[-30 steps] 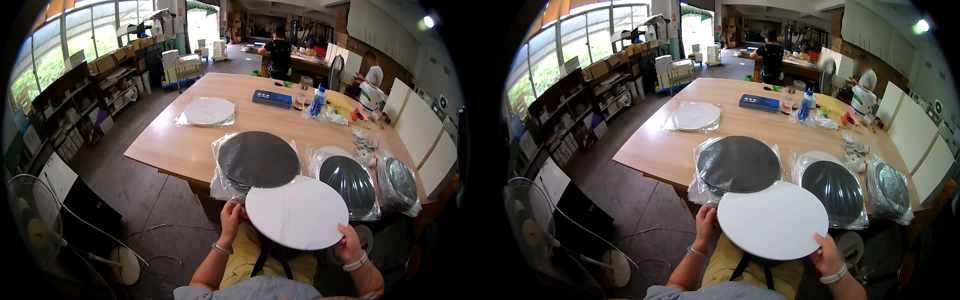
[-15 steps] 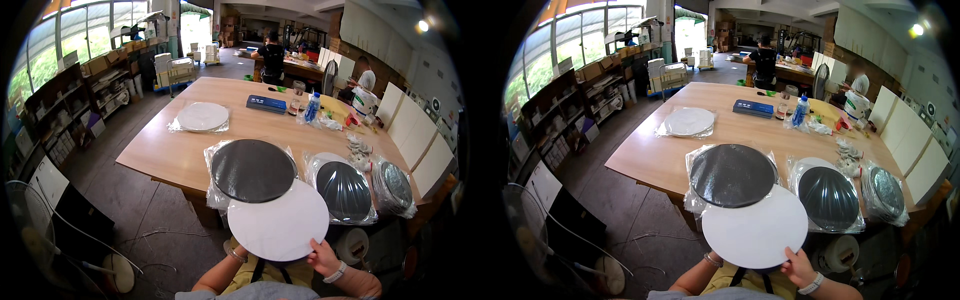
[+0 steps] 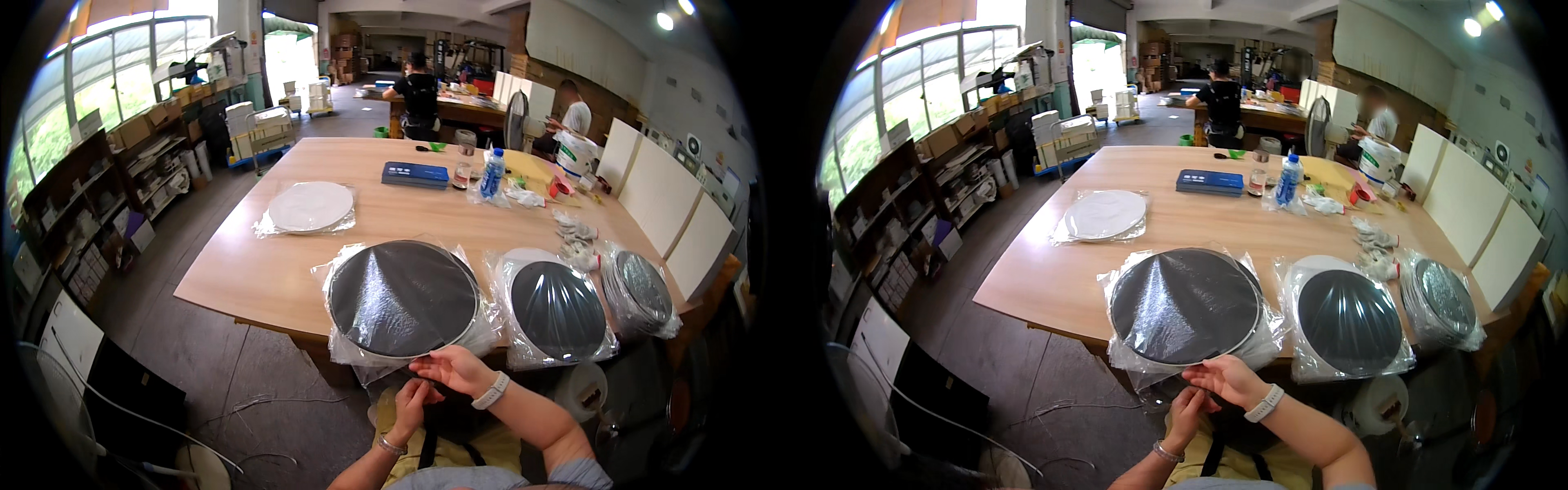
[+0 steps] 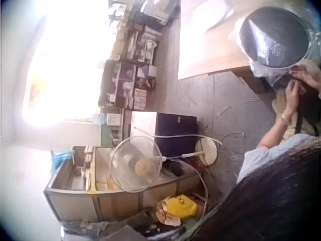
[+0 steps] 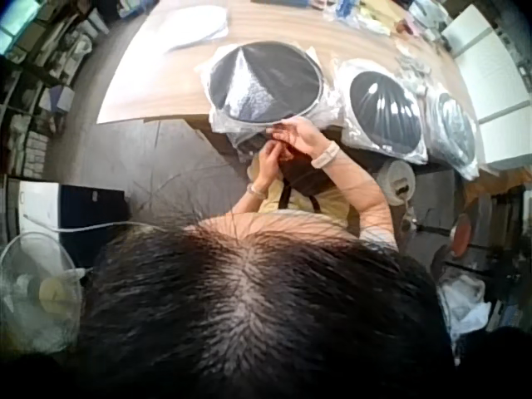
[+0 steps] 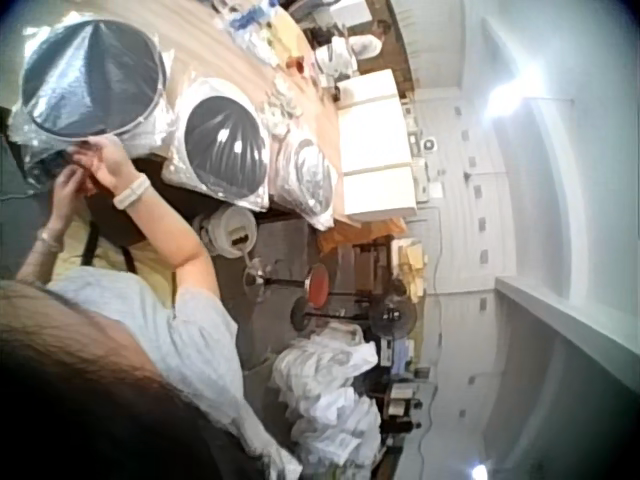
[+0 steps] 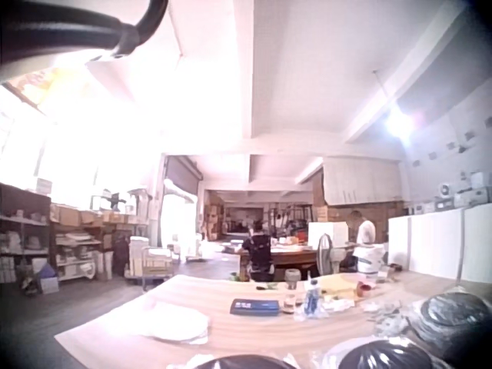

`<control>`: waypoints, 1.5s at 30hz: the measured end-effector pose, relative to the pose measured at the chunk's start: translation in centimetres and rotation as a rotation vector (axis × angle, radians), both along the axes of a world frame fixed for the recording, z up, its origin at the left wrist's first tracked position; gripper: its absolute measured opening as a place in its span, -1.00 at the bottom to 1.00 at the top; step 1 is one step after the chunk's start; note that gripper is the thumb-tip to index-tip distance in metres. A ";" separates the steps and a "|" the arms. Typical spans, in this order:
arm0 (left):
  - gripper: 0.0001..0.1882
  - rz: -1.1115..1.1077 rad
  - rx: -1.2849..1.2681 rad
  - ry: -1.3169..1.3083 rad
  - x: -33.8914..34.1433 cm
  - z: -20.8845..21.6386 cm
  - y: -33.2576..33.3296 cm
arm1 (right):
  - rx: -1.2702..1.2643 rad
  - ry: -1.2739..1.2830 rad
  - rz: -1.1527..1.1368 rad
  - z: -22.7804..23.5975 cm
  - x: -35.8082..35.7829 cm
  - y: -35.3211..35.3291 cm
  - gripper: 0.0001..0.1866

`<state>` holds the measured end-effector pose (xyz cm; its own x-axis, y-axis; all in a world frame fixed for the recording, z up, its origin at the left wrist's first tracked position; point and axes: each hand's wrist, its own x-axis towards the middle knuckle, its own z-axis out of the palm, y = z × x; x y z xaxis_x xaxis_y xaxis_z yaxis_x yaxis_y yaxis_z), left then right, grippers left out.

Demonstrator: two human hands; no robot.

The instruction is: The person wraps round discs in clear plastic film at a workbench. They pick up a disc, place it on a sheet of plastic, and fold the film over to enclose it, repeating this process for multiple items.

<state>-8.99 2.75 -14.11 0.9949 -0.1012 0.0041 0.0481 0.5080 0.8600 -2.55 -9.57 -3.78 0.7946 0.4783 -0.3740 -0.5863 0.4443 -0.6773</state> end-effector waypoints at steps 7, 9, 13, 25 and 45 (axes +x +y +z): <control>-0.79 0.029 0.050 -0.008 -1.0 -0.1 0.0 | 0.011 0.062 0.025 0.5 0.1 0.0 -0.67; -0.80 0.036 0.140 -0.026 -1.0 0.1 0.4 | 0.055 0.082 0.051 0.2 0.0 -0.5 -0.66; -0.79 -0.053 0.146 0.050 -2.0 0.1 2.2 | 0.053 0.077 0.149 0.2 -0.6 -1.1 -0.65; -0.54 0.148 1.357 -0.763 4.3 13.0 12.1 | -0.873 -1.220 -0.099 3.1 11.6 -11.9 -0.60; -0.36 0.262 1.399 -0.121 5.9 7.3 12.6 | -1.141 -0.836 -0.068 1.1 12.7 -10.4 -0.60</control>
